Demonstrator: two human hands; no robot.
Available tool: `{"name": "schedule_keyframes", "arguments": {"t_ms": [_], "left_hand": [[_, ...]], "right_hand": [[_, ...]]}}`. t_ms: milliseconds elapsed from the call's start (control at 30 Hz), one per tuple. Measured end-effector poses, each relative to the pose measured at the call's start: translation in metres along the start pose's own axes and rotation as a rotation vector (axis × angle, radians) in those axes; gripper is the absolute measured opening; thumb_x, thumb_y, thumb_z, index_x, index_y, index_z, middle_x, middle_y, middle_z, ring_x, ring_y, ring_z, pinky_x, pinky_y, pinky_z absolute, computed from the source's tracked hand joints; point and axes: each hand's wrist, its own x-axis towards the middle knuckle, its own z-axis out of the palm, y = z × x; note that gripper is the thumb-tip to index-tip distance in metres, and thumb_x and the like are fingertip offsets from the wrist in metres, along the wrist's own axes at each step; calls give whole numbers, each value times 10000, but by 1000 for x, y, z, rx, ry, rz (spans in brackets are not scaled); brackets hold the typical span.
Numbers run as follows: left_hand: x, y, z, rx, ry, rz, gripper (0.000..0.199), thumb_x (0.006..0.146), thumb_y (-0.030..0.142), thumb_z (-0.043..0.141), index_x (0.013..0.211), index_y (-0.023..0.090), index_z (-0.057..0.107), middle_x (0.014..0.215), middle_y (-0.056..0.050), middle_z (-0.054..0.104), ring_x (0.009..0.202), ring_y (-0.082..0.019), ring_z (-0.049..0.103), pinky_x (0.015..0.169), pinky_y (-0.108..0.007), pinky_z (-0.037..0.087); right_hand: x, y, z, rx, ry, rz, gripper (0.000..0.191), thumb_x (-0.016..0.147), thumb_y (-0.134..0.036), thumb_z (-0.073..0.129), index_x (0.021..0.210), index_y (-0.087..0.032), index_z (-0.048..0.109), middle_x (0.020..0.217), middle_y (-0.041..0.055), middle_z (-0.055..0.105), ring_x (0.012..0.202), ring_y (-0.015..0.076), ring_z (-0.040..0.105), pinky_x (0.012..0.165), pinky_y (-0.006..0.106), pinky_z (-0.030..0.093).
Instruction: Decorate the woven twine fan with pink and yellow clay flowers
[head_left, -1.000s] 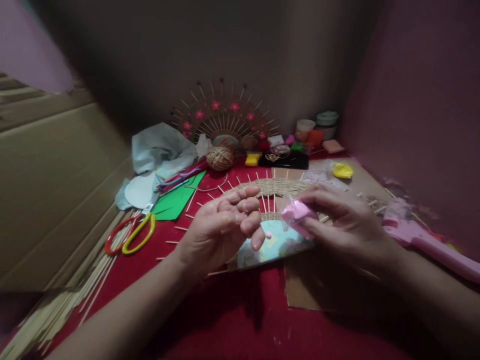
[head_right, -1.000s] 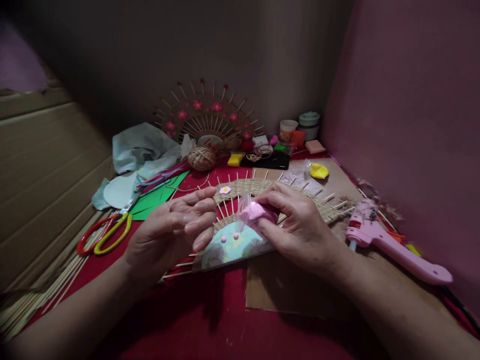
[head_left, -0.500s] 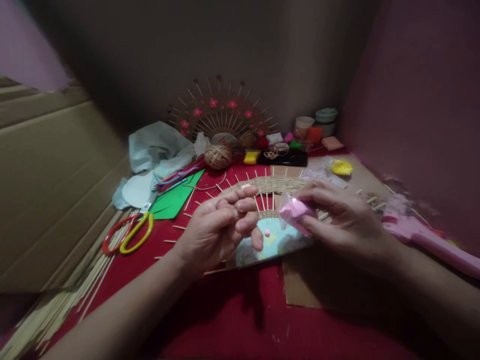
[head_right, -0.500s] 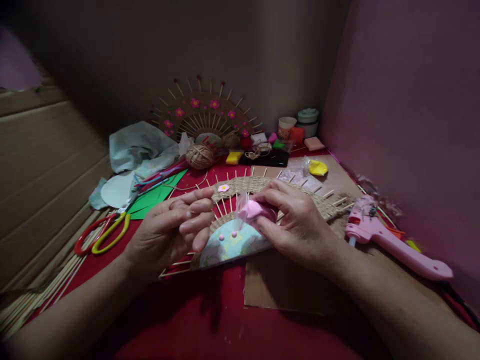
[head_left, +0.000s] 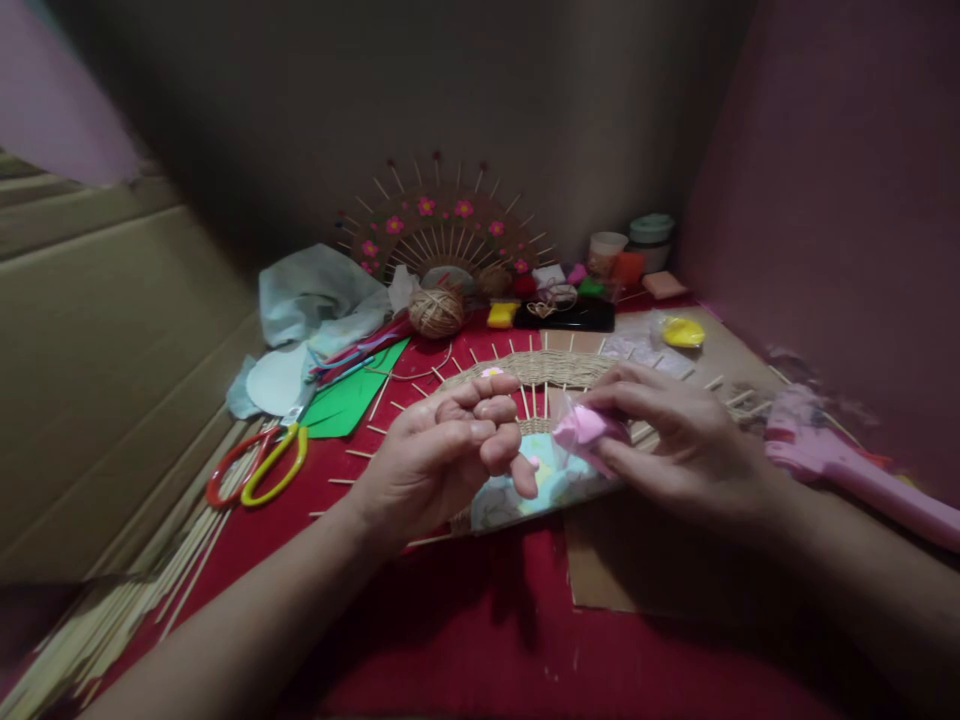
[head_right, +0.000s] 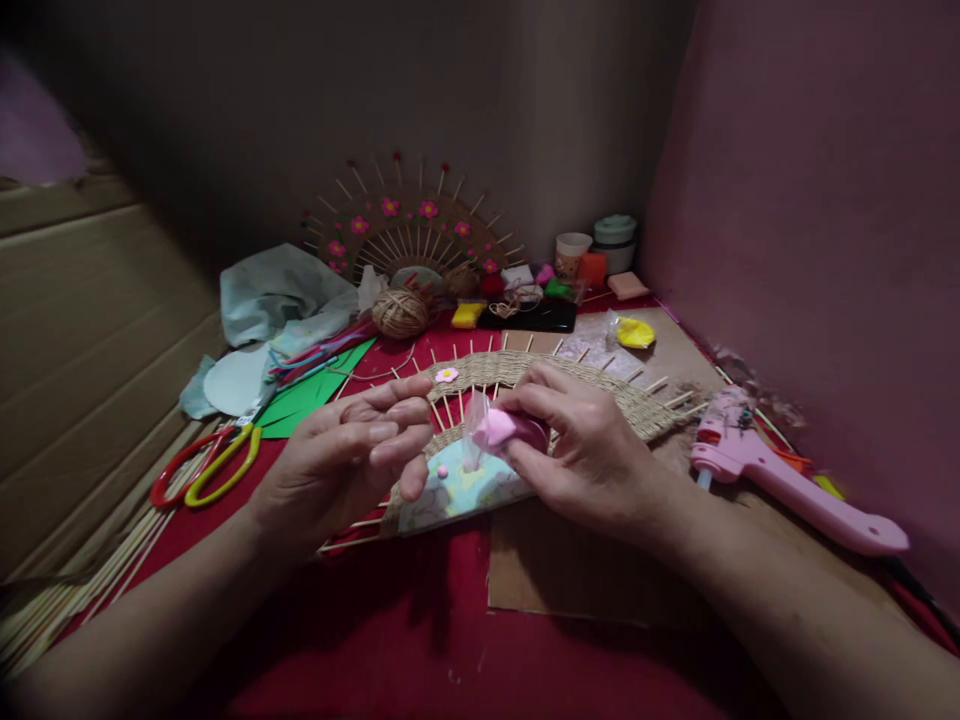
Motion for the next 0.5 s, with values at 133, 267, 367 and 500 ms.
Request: {"name": "schedule_keyframes", "arguments": {"t_ms": [133,267,367,500], "left_hand": [[1,0,-2,-17,-22,-3,351,748,-73,388,1021,45,575,734,13,411,541,-53,460,538,-297,593],[0,0,-1,-11,-21,-15,339,733,-50,433,1018,63,576,735,11,425,561,-66,490,538,-285,581],[0,0,0,0,-12,-13,349,694,-37,491,1015,69,577,751,4,434,601,-87,516,581,-308,579],[1,0,-3,22,3,-36,333,709,-2,535,1025,99,573,753,3,459,587,-93,520,523,-270,543]], "right_hand": [[-1,-4,-3,95,-226,-10,113,779,-80,553,836,-124,640,738,28,517,651,125,489,566,254,404],[-3,-12,-6,183,-423,12,200,770,-42,548,905,-153,644,843,33,561,736,120,536,631,233,434],[-2,-17,-9,193,-505,46,230,758,-29,547,904,-179,642,908,34,591,784,128,560,657,231,443],[-4,-19,-10,73,-739,88,121,716,-71,586,711,-191,605,774,9,595,655,126,540,560,231,415]]}}
